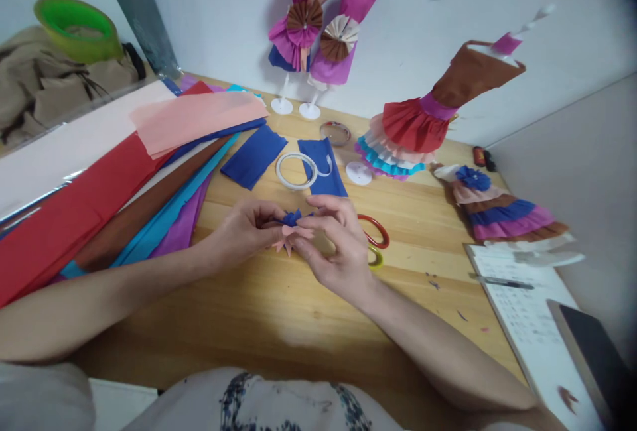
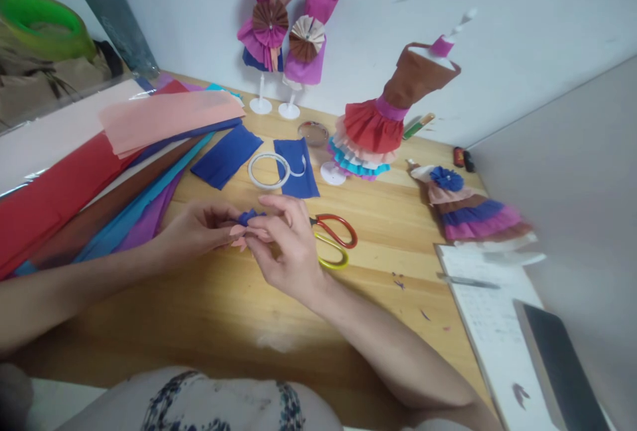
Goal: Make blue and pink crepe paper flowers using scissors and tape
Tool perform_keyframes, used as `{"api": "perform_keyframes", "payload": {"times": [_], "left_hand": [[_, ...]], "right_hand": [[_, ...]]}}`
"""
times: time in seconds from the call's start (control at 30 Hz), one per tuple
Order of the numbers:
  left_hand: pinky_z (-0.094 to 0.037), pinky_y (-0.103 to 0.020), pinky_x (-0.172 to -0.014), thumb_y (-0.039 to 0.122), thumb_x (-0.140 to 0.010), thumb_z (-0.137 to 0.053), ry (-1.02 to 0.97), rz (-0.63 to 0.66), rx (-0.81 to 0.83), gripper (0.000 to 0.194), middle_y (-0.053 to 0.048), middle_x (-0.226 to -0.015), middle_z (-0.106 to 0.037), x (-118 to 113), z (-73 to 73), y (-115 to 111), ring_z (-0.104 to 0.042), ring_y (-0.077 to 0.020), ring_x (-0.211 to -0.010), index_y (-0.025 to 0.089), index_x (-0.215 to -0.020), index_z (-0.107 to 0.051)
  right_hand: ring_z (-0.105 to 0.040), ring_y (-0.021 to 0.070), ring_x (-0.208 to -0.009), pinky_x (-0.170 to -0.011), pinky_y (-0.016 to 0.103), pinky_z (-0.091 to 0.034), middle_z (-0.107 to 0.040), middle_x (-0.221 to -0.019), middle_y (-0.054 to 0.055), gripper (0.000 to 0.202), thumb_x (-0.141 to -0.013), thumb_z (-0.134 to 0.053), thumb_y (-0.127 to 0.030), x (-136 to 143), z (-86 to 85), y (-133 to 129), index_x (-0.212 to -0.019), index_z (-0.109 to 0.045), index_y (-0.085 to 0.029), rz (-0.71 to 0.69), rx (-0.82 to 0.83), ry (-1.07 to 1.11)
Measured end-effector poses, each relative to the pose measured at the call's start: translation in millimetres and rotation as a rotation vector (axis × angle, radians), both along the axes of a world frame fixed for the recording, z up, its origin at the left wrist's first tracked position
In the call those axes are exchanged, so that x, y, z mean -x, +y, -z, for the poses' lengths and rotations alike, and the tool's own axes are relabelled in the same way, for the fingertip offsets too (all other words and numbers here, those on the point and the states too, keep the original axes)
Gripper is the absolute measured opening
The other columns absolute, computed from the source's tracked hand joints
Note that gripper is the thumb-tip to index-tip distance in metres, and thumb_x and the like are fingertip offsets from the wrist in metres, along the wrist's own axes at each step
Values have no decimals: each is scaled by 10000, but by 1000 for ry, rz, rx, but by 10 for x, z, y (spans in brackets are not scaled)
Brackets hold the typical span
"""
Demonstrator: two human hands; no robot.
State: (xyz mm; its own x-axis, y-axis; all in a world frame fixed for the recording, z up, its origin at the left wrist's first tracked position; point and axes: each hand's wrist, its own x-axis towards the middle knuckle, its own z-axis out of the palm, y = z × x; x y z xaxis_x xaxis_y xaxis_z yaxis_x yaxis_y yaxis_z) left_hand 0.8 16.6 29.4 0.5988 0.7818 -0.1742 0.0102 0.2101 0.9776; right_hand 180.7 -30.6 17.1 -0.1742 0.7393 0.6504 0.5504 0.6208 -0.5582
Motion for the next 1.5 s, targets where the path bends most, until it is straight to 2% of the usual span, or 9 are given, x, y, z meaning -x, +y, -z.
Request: {"api": "perform_keyframes", "payload": {"times": [0.1,0.23,0.33,0.47,0.77,0.93,1.13,1.37,1.5], "left_hand": [[-424,-202,-578,221,-754,-691,-6,10,-35,164,0,-596,-638,-12,-1,-9,-563,-88,-587,126,-634,-632],[-411,-204,-546,230,-723,-723,34,10,-4,123,-5,-625,-657,-11,-3,-2,-562,-95,-578,128,-695,-660],[-364,-198,-488,313,-738,-735,61,55,37,202,7,-596,-620,5,-33,17,-509,-82,-521,130,-714,-652],[-368,-199,-485,453,-846,-624,40,122,79,387,3,-563,-574,32,-77,40,-495,-84,-514,136,-626,-601],[-338,-190,-441,437,-807,-677,-87,66,368,331,-19,-615,-620,59,15,47,-486,-80,-503,125,-698,-654],[-367,-186,-471,411,-760,-735,-62,108,289,326,-24,-612,-642,67,-24,70,-527,-87,-540,123,-638,-642],[-405,-193,-512,292,-713,-786,-52,135,210,195,-24,-661,-685,64,52,139,-580,-97,-577,133,-724,-673],[-507,-267,-675,234,-672,-818,-30,171,69,203,-46,-741,-729,66,58,160,-669,-146,-684,125,-785,-690],[-493,-265,-645,271,-720,-776,-15,150,40,190,-39,-662,-699,62,72,163,-648,-144,-636,124,-699,-657]], "right_hand": [[-601,235,-995,-755,398,-538,-585,-1150,103,150,-827,-680,-116,23,11,19,-920,-627,-220,-6,61,7],[-600,235,-1026,-769,390,-538,-599,-1117,92,128,-829,-670,-100,17,26,32,-839,-611,-214,-18,76,20],[-609,230,-1018,-754,380,-537,-605,-1120,96,140,-826,-668,-92,7,31,34,-874,-615,-213,-26,91,26],[-610,227,-1018,-794,397,-531,-614,-1114,94,118,-845,-662,-105,1,49,38,-823,-615,-211,-54,86,36],[-645,199,-956,-782,353,-540,-649,-1094,70,118,-825,-705,-110,-53,123,66,-827,-672,-224,-142,123,163],[-665,200,-940,-813,374,-556,-680,-1066,63,71,-833,-716,-183,-72,149,105,-791,-684,-229,-167,209,248],[-664,214,-961,-840,405,-558,-680,-1064,76,94,-839,-712,-259,-106,142,137,-759,-674,-228,-208,309,319],[-663,216,-974,-844,399,-553,-684,-1067,79,112,-838,-720,-279,-114,149,139,-746,-685,-226,-205,288,293],[-661,206,-987,-850,383,-554,-674,-1084,73,76,-838,-722,-245,-124,162,142,-771,-690,-227,-225,275,297]]}}
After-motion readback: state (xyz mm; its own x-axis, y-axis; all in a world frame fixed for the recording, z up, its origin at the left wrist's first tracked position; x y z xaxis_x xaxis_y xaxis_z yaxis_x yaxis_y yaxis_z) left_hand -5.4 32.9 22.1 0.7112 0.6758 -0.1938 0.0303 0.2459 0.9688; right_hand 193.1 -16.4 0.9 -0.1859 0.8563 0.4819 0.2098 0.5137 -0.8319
